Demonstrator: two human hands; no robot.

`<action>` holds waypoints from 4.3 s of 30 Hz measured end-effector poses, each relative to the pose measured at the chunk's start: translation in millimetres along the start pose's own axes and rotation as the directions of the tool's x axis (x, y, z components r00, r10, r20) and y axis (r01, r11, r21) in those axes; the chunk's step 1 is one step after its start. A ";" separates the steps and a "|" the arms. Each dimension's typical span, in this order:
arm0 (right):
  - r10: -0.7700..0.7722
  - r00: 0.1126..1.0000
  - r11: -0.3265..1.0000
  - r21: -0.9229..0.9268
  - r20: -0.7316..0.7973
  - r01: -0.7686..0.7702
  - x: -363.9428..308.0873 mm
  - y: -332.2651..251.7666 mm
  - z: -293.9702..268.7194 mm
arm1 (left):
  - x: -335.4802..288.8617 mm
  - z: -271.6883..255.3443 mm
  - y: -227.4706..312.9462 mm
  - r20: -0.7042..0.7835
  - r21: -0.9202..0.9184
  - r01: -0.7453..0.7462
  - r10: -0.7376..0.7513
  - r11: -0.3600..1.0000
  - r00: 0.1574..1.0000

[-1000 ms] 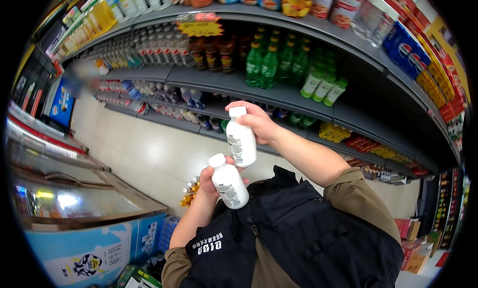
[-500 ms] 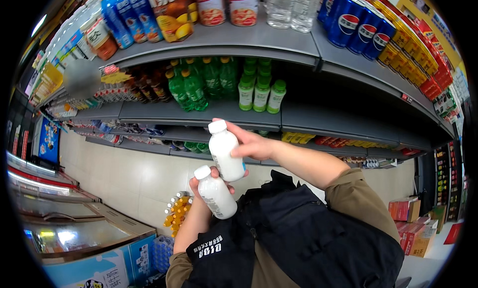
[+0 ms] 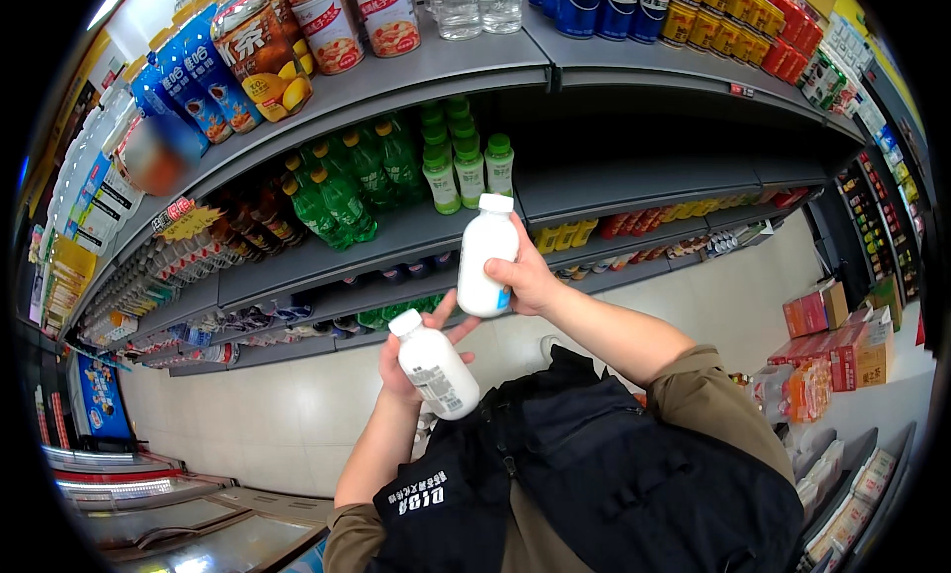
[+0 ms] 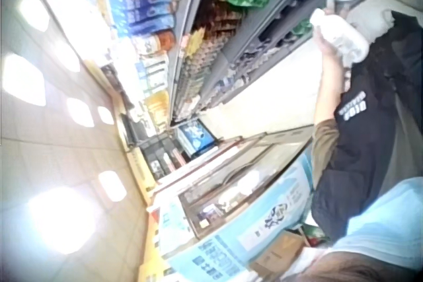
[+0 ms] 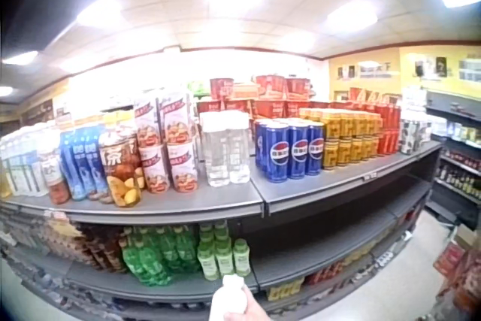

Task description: The person repeatedly picks up white bottles from the floor, holds them up to view the labels, and places them on a refrigerated shelf among other beverages. The action is performed multiple times in a repetitive loop.

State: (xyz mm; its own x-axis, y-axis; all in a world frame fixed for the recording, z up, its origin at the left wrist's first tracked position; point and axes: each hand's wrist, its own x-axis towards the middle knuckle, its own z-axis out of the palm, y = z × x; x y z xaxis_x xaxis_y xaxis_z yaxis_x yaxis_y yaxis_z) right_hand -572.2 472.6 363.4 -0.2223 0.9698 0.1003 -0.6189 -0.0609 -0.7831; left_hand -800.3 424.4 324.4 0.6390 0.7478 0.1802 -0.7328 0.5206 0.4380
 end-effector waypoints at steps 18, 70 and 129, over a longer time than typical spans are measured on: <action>0.173 0.963 0.981 0.055 0.207 -0.188 -8.7 -59.2 -90.6 | 111.7 18.2 -15.7 -0.263 -0.011 0.033 -0.035 0.999 0.964; 0.272 0.948 0.936 0.183 0.167 -0.301 -49.5 -15.1 -70.4 | 57.2 2.4 -63.1 -0.397 0.206 -0.007 0.090 0.978 0.913; 0.101 0.949 0.979 0.139 0.300 -0.148 -37.0 -33.6 -65.9 | 88.2 21.0 -38.6 -0.129 0.526 -0.158 0.262 0.836 0.957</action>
State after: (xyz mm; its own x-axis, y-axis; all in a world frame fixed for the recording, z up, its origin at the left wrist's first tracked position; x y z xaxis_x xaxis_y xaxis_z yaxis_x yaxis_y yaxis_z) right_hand -493.6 454.3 345.5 -0.4990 0.8431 0.2004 -0.6781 -0.2358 -0.6961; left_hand -710.7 461.6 341.9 0.3895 0.9045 0.1735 -0.5900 0.1003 0.8012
